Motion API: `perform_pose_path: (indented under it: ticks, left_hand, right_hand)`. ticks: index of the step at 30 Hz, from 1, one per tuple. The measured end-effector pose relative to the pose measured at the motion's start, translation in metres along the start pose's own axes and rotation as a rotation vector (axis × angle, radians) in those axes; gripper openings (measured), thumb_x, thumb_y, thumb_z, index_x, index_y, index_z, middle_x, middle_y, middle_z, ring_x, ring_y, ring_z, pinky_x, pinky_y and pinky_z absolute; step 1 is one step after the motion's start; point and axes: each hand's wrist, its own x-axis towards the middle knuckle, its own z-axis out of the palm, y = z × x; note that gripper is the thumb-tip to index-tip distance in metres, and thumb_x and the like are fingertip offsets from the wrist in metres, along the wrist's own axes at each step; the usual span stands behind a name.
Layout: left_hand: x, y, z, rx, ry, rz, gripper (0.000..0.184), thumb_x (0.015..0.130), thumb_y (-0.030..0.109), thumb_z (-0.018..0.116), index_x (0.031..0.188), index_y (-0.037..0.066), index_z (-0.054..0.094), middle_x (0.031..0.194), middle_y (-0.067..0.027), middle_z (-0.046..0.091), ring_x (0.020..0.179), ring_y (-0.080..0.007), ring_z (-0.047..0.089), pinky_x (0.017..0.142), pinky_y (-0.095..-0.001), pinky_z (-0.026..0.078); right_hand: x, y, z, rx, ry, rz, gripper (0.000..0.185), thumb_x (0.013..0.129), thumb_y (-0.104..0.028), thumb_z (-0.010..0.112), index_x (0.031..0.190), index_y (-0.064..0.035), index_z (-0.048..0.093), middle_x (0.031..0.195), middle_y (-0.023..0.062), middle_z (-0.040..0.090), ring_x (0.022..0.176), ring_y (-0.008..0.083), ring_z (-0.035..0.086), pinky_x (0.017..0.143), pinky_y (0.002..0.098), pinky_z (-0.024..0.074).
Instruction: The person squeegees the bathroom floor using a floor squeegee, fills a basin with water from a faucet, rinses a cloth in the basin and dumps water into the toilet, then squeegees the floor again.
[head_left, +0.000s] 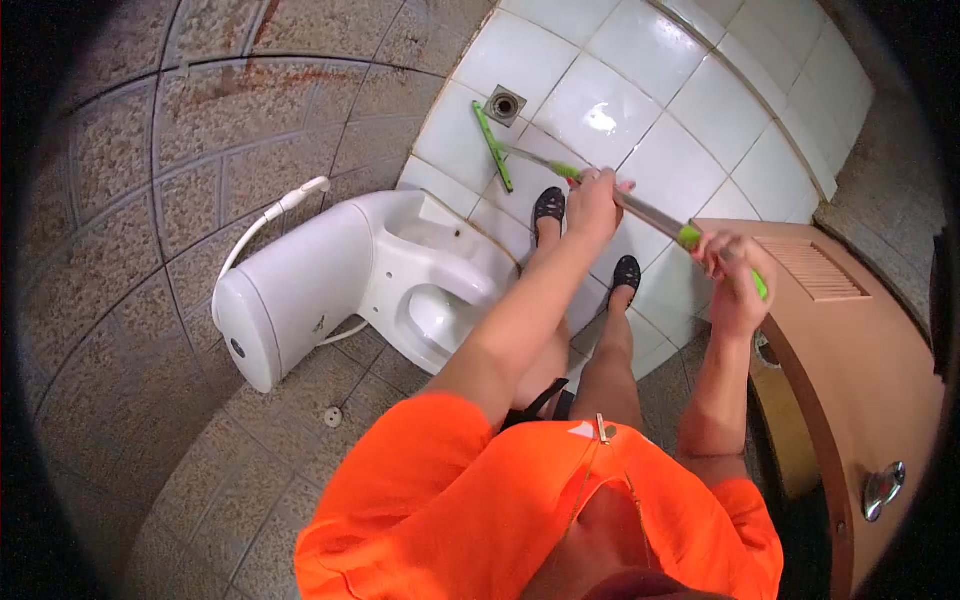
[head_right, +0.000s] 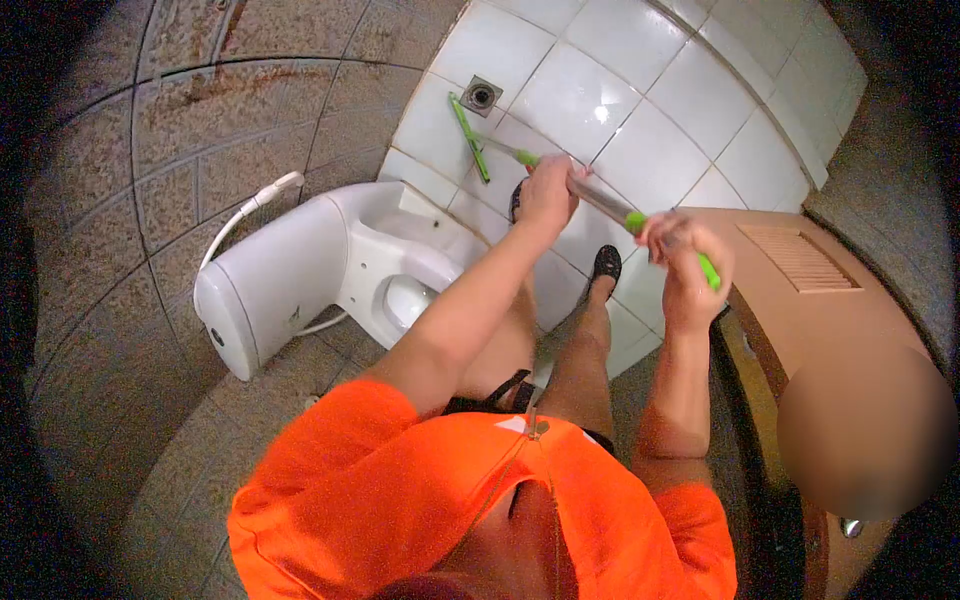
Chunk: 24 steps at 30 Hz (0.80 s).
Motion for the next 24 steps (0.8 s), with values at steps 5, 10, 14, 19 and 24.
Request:
perform_pose_path:
  ticks: [5, 10, 14, 19, 24]
  left_hand:
    - [0.036, 0.018, -0.064, 0.059, -0.24, 0.209, 0.012, 0.072, 0.007, 0.061, 0.083, 0.007, 0.056, 0.084, -0.0155, 0.061, 0.083, -0.0369, 0.059, 0.069, -0.0458, 0.046]
    - [0.162, -0.04, -0.067, 0.412, -0.292, 0.4, 0.015, 0.074, 0.015, 0.059, 0.088, 0.009, 0.058, 0.088, -0.0166, 0.061, 0.086, -0.0364, 0.059, 0.071, -0.0447, 0.047]
    - [0.161, -0.077, -0.039, 0.566, -0.292, 0.431, 0.012, 0.076, 0.014, 0.056, 0.086, 0.009, 0.059, 0.086, -0.0179, 0.061, 0.084, -0.0365, 0.06, 0.07, -0.0454, 0.048]
    - [0.065, -0.079, 0.0, 0.538, -0.492, 0.338, 0.013, 0.078, 0.012, 0.056, 0.09, 0.008, 0.06, 0.098, -0.02, 0.058, 0.097, -0.0356, 0.057, 0.08, -0.0462, 0.048]
    - [-0.018, -0.073, 0.019, 0.437, -0.414, 0.349, 0.014, 0.078, 0.017, 0.059, 0.087, 0.006, 0.058, 0.101, -0.0217, 0.058, 0.094, -0.0387, 0.056, 0.08, -0.0475, 0.046]
  right_hand:
    - [0.009, -0.02, 0.022, -0.008, -0.036, -0.195, 0.012, 0.075, -0.012, 0.057, 0.074, -0.0001, 0.055, 0.078, 0.0129, 0.058, 0.08, 0.0242, 0.056, 0.077, 0.0339, 0.0457]
    - [0.066, 0.053, 0.042, -0.18, -0.223, -0.319, 0.016, 0.079, -0.013, 0.056, 0.079, 0.0028, 0.055, 0.088, 0.014, 0.061, 0.096, 0.0285, 0.057, 0.088, 0.039, 0.0431]
    - [0.031, 0.119, 0.057, -0.126, -0.037, -0.212, 0.007, 0.078, -0.003, 0.055, 0.075, 0.0032, 0.055, 0.087, 0.0127, 0.061, 0.095, 0.0266, 0.056, 0.088, 0.0365, 0.0418]
    - [-0.074, 0.117, 0.045, -0.032, 0.23, -0.089, 0.01, 0.078, -0.003, 0.053, 0.07, 0.0022, 0.051, 0.081, 0.0102, 0.057, 0.09, 0.0258, 0.055, 0.088, 0.0399, 0.0413]
    - [-0.139, 0.09, 0.025, -0.082, 0.182, -0.025, 0.011, 0.078, -0.003, 0.052, 0.069, -0.0004, 0.046, 0.079, 0.0096, 0.053, 0.09, 0.0267, 0.053, 0.089, 0.043, 0.04]
